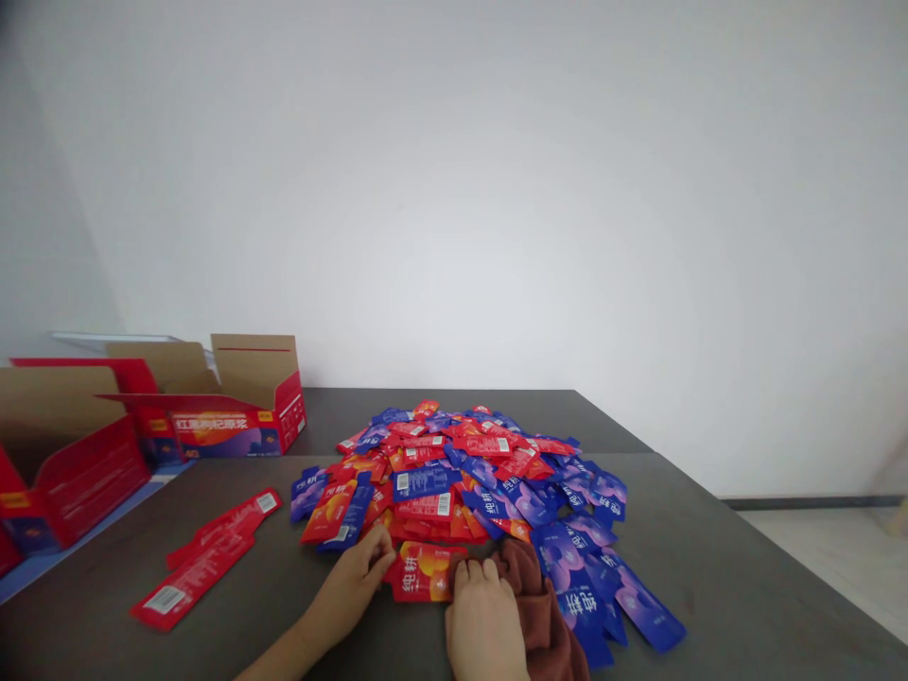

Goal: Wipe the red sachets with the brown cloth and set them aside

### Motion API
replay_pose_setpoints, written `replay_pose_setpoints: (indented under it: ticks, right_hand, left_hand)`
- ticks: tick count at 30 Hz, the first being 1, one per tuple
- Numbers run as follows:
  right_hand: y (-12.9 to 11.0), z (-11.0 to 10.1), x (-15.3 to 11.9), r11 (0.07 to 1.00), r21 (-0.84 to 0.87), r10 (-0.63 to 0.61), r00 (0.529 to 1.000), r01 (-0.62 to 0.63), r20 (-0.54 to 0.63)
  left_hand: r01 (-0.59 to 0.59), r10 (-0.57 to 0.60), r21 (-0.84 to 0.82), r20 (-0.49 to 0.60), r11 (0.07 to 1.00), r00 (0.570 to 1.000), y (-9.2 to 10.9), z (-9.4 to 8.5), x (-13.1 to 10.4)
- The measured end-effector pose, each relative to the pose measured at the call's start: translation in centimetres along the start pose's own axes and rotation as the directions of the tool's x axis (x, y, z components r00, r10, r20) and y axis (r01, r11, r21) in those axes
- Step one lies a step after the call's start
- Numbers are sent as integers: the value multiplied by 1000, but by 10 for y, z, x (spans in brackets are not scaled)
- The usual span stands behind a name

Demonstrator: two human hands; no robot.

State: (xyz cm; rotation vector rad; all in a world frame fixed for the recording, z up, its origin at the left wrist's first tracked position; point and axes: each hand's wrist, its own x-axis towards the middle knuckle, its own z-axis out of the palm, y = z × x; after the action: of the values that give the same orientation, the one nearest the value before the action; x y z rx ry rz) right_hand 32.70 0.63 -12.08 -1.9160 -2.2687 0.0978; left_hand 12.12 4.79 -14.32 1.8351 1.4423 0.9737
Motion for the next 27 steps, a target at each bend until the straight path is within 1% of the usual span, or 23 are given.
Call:
replay_pose_setpoints:
  ticks: [4,8,10,12,14,15,17,19,20,21,22,24,27]
  right_hand:
    - [1,-2,3,1000,18,-12,1000,12,-14]
    - [7,-9,6,999,40,-15,999,17,-34]
    - [9,-13,7,998,65,-11,995,17,-103]
    - [8,-14,7,994,101,-14,983,33,-184]
    - [3,-11,6,985,147,-55,974,89,-220]
    - [-1,-8,6,975,170,-103,973,140,-206]
    - [-11,-4,6,942,204,-246,963,265,-115]
    - [-18,-3,7,905,217,-377,926,366,10]
    - [-20,-4,6,893,217,-416,907,395,63]
    - [-20,-5,6,890,212,-430,897,403,99]
    - [-19,-6,5,896,205,-421,899,393,117]
    - [-14,-7,3,923,186,-361,926,337,113]
    - [-9,-4,1,960,160,-243,967,228,79]
  left_hand:
    - [12,-17,-67,-72,998,997,1,-2,0]
    - [-10,-5,-122,-125,992,992,2,-6,0]
    - [-33,16,-146,-116,989,993,2,-8,1]
    - [-50,37,-168,-83,984,996,2,-9,2]
    - [-53,47,-185,-35,981,998,0,-8,3]
    - [-49,49,-190,-9,980,999,-1,-7,3]
    - [-38,46,-192,40,981,998,-4,-4,4]
    - [-22,36,-180,77,983,996,-9,-1,6]
    - [-13,28,-169,89,985,996,-11,0,6]
    - [-4,19,-155,95,988,995,-13,1,6]
    - [3,10,-138,96,990,995,-14,2,6]
    - [8,0,-92,83,996,997,-14,2,6]
    - [-7,8,-11,60,1000,998,-8,1,3]
